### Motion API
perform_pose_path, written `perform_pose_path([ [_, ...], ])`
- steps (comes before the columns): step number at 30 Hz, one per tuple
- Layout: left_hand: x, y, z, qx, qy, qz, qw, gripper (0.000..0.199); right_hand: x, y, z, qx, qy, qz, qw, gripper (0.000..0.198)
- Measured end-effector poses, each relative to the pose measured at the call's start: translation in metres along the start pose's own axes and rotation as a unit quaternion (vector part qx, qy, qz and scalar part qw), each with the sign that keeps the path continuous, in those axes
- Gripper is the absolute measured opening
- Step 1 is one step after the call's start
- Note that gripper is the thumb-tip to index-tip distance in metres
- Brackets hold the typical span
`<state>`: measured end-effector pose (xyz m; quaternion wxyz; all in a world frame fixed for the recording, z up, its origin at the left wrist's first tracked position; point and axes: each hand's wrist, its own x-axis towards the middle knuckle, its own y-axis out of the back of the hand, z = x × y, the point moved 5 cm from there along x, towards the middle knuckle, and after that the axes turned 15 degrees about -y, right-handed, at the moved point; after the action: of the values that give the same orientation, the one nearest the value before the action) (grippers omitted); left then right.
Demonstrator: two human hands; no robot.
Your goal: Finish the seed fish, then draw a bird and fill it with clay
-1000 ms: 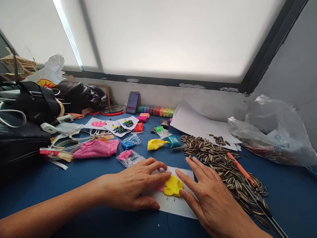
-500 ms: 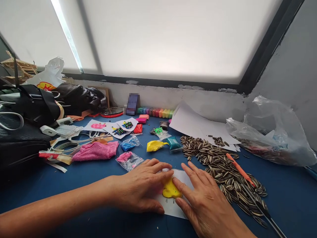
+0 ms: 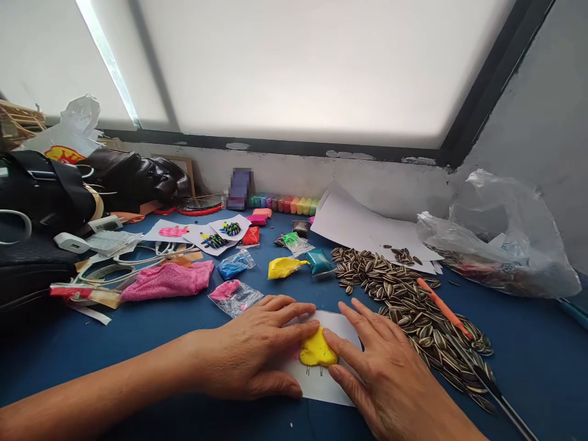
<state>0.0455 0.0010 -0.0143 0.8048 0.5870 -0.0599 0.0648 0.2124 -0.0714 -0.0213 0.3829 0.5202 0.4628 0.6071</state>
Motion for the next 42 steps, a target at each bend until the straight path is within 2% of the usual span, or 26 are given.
perform_pose_path([
  [4, -0.001, -0.001, -0.001, -0.001, 0.003, 0.002, 1.0, 0.077, 0.002, 0.012, 0.004, -0.021, 0.009, 0.039, 0.999, 0.043],
  [7, 0.0, -0.001, -0.001, 0.001, 0.005, -0.004, 1.0, 0.077, 0.002, 0.018, 0.007, -0.04, 0.013, 0.06, 0.997, 0.042],
  [20, 0.001, 0.0, 0.001, -0.003, 0.009, -0.012, 1.0, 0.069, -0.003, 0.009, 0.002, -0.01, 0.008, -0.017, 1.0, 0.041],
  [27, 0.001, 0.001, 0.001, -0.007, 0.014, -0.018, 1.0, 0.075, -0.008, 0.014, 0.006, -0.031, 0.027, 0.019, 0.999, 0.042],
  [32, 0.002, 0.001, 0.001, -0.007, 0.016, -0.02, 1.0, 0.07, -0.006, 0.02, 0.013, -0.015, -0.002, 0.037, 0.999, 0.04],
  [38, 0.002, 0.001, 0.001, -0.005, 0.015, -0.026, 1.0, 0.071, -0.004, 0.009, 0.005, -0.027, 0.005, 0.015, 1.0, 0.046],
  [42, 0.002, 0.0, 0.001, 0.001, 0.007, -0.021, 1.0, 0.069, -0.002, 0.009, 0.0, -0.039, 0.02, 0.019, 0.999, 0.039],
])
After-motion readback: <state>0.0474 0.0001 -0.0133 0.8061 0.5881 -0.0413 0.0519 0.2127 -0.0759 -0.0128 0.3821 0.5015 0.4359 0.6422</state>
